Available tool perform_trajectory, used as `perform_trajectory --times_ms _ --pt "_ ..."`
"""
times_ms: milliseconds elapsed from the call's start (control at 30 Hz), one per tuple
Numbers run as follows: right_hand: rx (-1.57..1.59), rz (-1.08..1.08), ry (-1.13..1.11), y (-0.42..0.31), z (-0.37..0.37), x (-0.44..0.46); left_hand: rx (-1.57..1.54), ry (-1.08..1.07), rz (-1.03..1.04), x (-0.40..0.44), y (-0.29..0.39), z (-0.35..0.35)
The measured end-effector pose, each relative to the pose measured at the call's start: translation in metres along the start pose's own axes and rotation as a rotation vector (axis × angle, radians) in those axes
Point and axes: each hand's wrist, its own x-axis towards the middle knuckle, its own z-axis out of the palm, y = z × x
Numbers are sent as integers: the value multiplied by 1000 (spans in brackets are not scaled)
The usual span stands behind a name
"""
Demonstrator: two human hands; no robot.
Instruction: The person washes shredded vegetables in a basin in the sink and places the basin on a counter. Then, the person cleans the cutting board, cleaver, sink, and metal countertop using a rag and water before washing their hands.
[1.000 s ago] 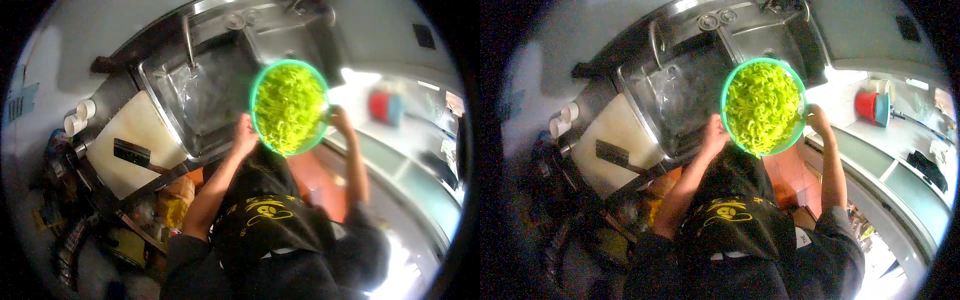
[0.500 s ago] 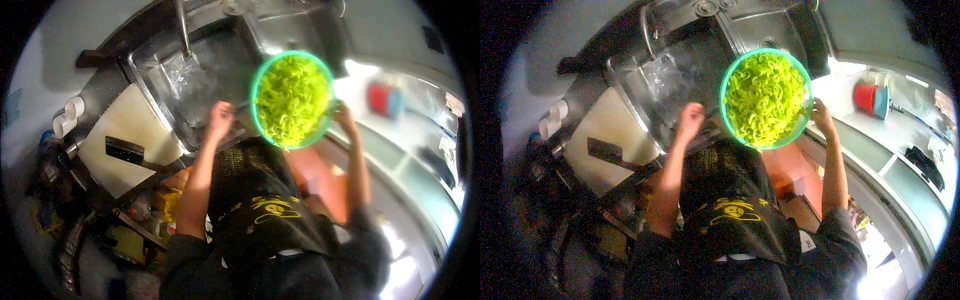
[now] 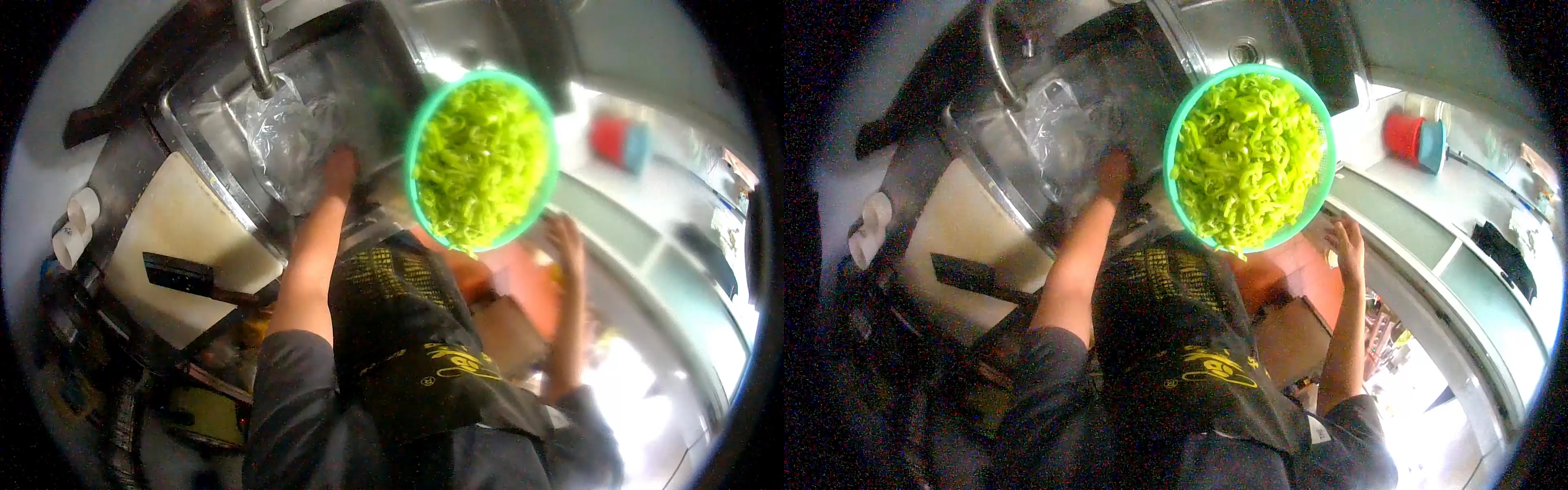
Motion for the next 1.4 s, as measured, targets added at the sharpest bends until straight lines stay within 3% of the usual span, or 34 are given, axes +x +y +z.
perform_trajectory --times_ms 100,200,300,433,633,800,900,967,1033,1133,1167,1233,1400 --pt "36 23 38 20 0 -14 -85 131 123 -9 -15 11" --pt "89 44 54 19 14 -35 -610 -137 -142 -1 -60 -17" --pt "124 74 47 25 20 -41 -1153 -9 -330 -36 -46 -113" --pt "147 113 20 34 36 -48 -1413 10 -265 -81 -43 -190" --pt "236 -5 20 24 57 -67 -1751 52 -96 -135 9 -257" --pt "230 -75 35 17 68 -93 -1844 -108 159 -163 117 -297" --pt "255 -106 48 22 75 -107 -1793 -281 290 -162 188 -284" --pt "284 -117 64 34 82 -110 -1408 -362 343 -155 224 -264" --pt "359 -104 83 39 90 -125 -1015 -35 618 -139 239 -243" --pt "368 -86 90 36 97 -140 -1068 33 484 -134 231 -256" --pt "353 -71 79 39 103 -146 -1324 1 394 -136 224 -261" --pt "313 -154 99 64 123 -138 -1320 163 290 -145 177 -284" --pt "136 -304 49 44 154 -144 -1100 252 -58 -127 25 -270"
